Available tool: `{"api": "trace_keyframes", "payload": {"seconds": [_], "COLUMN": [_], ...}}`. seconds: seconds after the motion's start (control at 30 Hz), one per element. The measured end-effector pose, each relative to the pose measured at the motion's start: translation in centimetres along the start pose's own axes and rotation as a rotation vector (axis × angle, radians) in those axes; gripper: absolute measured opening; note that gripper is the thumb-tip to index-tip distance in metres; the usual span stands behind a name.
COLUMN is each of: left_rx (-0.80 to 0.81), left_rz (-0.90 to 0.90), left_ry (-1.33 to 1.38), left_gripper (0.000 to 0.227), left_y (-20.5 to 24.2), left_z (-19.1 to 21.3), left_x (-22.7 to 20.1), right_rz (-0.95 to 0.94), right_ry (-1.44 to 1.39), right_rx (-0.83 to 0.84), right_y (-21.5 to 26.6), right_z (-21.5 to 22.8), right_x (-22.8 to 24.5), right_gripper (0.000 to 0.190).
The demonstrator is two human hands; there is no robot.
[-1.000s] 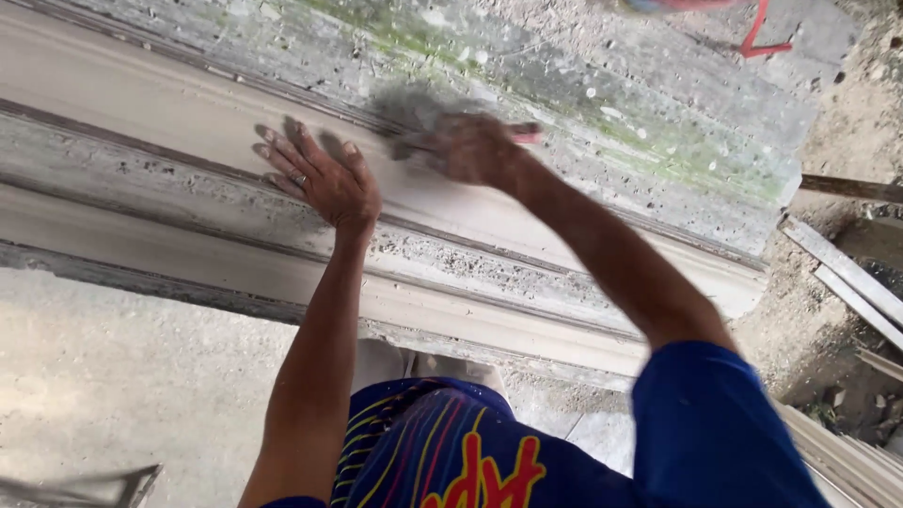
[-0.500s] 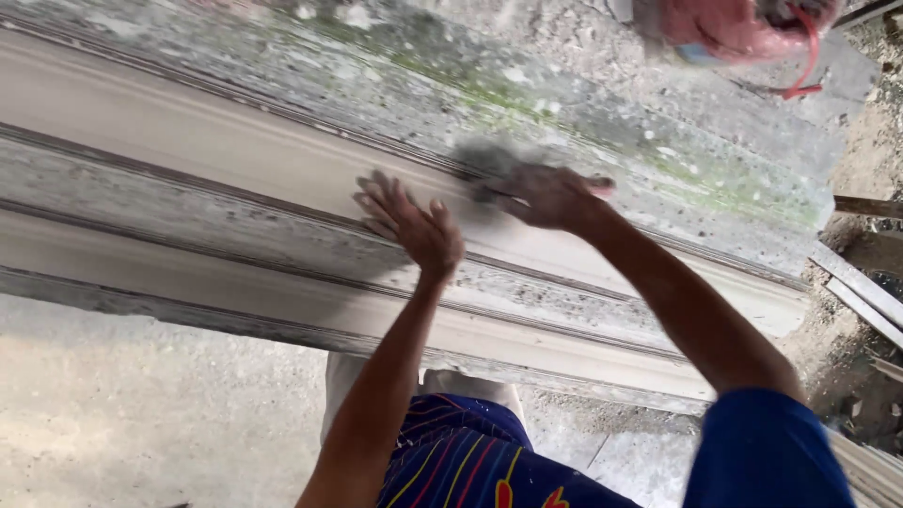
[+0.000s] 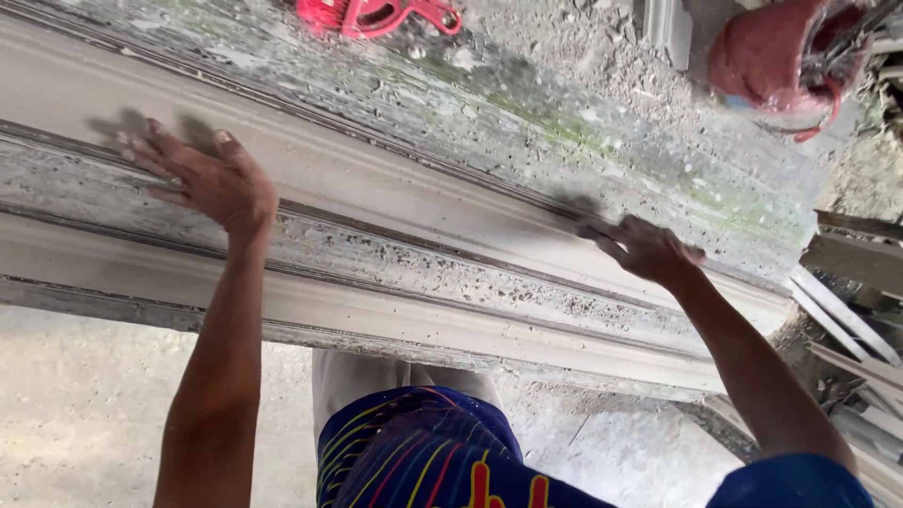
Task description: The person scrubs a long white molding piece with a small brush, then uses a red dustpan to wipe the surface. The person works along the length of the molding, repeatedly scrubbing and wiping different sections.
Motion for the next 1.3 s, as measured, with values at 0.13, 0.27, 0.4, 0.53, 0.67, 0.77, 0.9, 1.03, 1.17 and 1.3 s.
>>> {"api": "trace_keyframes", "payload": {"seconds": [0.13, 0.27, 0.4, 0.53, 0.67, 0.77, 0.9, 1.03, 1.17, 1.3], "left_rx": [-0.054, -0.022, -0.068, 0.004, -0.008, -0.088, -0.105, -0.125, -0.166, -0.149], "left_rz": [-0.067, -0.063, -0.087, -0.084, -0.071, -0.1, -0.064, -0.157, -0.186, -0.19], "left_ry": [0.085, 0.185, 0.115, 0.104, 0.055, 0.029, -0.028, -0.077, -0.104, -0.107], "left_gripper": [0.082, 0.082, 0.081, 0.084, 0.081, 0.083, 0.086, 0.079, 0.079, 0.09], "left_y": [0.5, 0.7, 0.8, 0.2, 0.1, 0.1, 0.1, 0.1, 0.0, 0.5], "left_z": [1.0, 1.1, 1.1, 0.9, 0.4, -0.3, -0.7, -0.4, 1.3, 1.4], "left_x": [-1.0, -1.3, -0.9, -1.3, -0.4, -0.2, 0.3, 0.1, -1.2, -0.7], "right_rz": [-0.174, 0.143, 0.353, 0.186, 0.418, -0.007, -0.115, 0.058, 0.263, 0.228], "right_ry": [-0.072, -0.28, -0.073, -0.227, 0.117, -0.085, 0.0, 0.0, 0.088, -0.078], "right_rx": [0.042, -0.175, -0.439, -0.186, -0.583, -0.118, 0.088, -0.084, -0.364, -0.17], "right_y": [-2.8, -12.6, -19.4, -16.8, -4.6, 2.6, 0.1, -10.9, -27.3, -41.4], "right_z": [-0.9, 7.6, 9.6, 8.4, 1.6, -5.0, -2.9, 6.8, 10.6, 12.7], "right_x": [2.3, 16.0, 23.3, 19.1, 6.6, -4.5, -2.6, 11.1, 24.0, 36.0], "right_gripper": [0.047, 0.041, 0.029, 0.046, 0.039, 0.043, 0.041, 0.043, 0.043, 0.052]}}
Point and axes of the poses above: each hand's wrist, its own y-axis away from the middle knuckle, its own z-axis out of the back of the hand, x = y × z, the point moved 5 cm from there along -y, towards the middle knuckle, and after that the axes turned 1 degree about z, right-handed, at the moved point
